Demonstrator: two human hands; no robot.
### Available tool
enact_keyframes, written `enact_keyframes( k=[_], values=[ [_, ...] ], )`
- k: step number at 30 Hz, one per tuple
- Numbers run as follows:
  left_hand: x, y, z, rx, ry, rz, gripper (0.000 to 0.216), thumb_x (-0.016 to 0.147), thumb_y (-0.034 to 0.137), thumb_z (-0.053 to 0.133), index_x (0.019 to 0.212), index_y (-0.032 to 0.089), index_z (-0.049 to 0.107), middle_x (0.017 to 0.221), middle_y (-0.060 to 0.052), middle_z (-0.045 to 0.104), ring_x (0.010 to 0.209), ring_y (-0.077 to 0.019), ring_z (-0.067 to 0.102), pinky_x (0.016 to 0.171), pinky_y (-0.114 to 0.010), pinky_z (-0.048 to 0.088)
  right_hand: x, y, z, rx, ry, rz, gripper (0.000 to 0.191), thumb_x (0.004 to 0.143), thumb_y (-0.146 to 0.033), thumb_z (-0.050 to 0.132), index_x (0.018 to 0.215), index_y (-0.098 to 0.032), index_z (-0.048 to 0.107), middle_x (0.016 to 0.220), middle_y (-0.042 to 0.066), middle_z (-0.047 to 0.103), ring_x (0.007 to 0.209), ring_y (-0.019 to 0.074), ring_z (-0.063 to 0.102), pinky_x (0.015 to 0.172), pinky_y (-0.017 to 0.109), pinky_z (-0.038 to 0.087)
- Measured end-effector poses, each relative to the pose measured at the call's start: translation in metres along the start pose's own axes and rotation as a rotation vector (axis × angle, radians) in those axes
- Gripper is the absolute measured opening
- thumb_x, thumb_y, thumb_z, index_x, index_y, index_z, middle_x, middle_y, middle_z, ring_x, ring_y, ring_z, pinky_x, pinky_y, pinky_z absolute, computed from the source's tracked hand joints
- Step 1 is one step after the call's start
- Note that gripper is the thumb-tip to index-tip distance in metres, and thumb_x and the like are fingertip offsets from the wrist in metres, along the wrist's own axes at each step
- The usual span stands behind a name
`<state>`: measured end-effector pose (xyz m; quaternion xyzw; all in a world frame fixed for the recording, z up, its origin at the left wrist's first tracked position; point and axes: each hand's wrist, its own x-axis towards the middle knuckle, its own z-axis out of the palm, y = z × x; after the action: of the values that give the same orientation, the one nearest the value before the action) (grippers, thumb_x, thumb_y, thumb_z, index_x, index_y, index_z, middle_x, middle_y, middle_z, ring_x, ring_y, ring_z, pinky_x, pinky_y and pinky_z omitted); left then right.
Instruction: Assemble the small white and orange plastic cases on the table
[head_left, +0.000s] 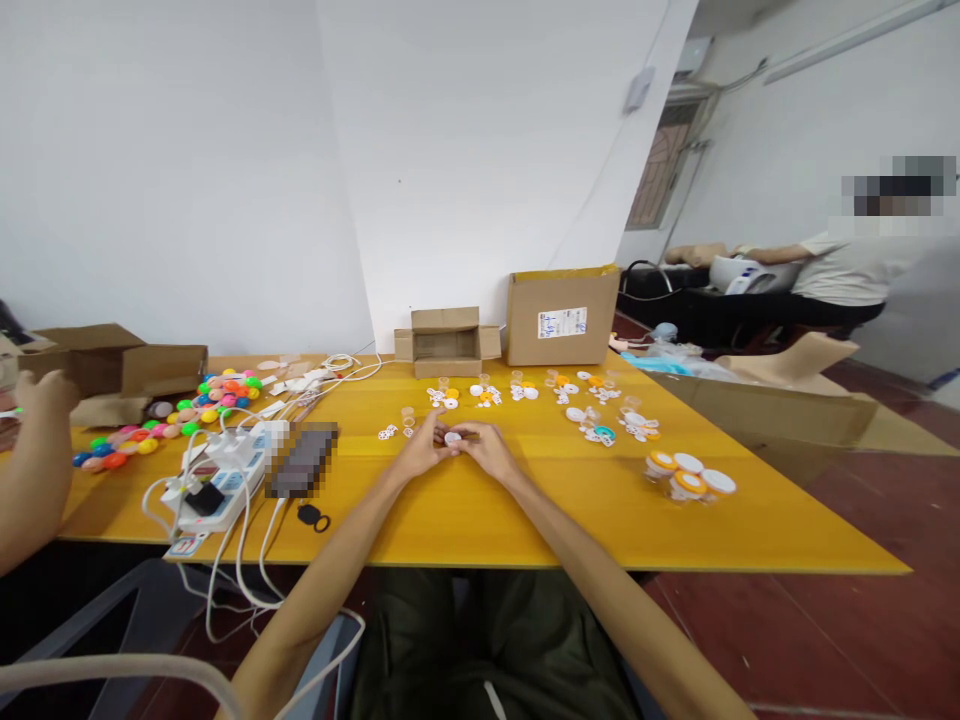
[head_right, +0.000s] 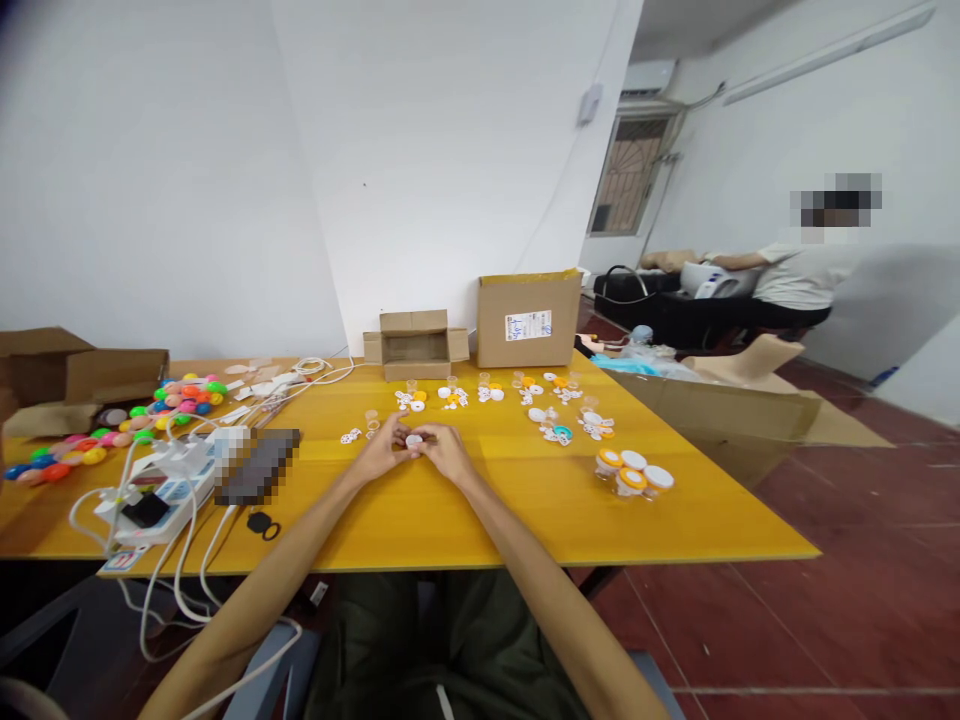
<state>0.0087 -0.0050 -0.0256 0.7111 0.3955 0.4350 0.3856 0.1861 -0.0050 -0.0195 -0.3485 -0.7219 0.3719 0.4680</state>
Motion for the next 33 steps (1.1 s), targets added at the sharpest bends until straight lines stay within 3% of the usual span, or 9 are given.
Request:
enact_keyframes(
  k=[9, 33],
  values=[
    [-0.001, 0.012, 0.002, 0.011, -0.003, -0.004, 0.073, 0.069, 0.022, 0.082, 0.133, 0.024, 0.047, 0.096, -0.002, 0.065, 0.094, -0.0189, 0.066, 0.089, -0.036, 0.054, -0.001, -0.005, -0.001, 0.012, -0.005, 0.02, 0.017, 0.073, -0.021, 0.068, 0.087, -0.021, 0.077, 0.093, 0.005, 0.079, 0.088, 0.0249, 0.073, 0.085, 0.039, 0.057],
    [-0.001, 0.012, 0.002, 0.092, -0.011, 0.023, 0.074, 0.073, 0.026, 0.079, 0.138, 0.026, 0.043, 0.096, -0.002, 0.066, 0.091, -0.0185, 0.067, 0.087, -0.035, 0.055, 0.005, 0.01, 0.001, 0.088, 0.076, 0.112, 0.028, 0.067, -0.036, 0.082, 0.089, -0.021, 0.074, 0.089, 0.006, 0.078, 0.086, 0.0234, 0.073, 0.086, 0.04, 0.058]
  ],
)
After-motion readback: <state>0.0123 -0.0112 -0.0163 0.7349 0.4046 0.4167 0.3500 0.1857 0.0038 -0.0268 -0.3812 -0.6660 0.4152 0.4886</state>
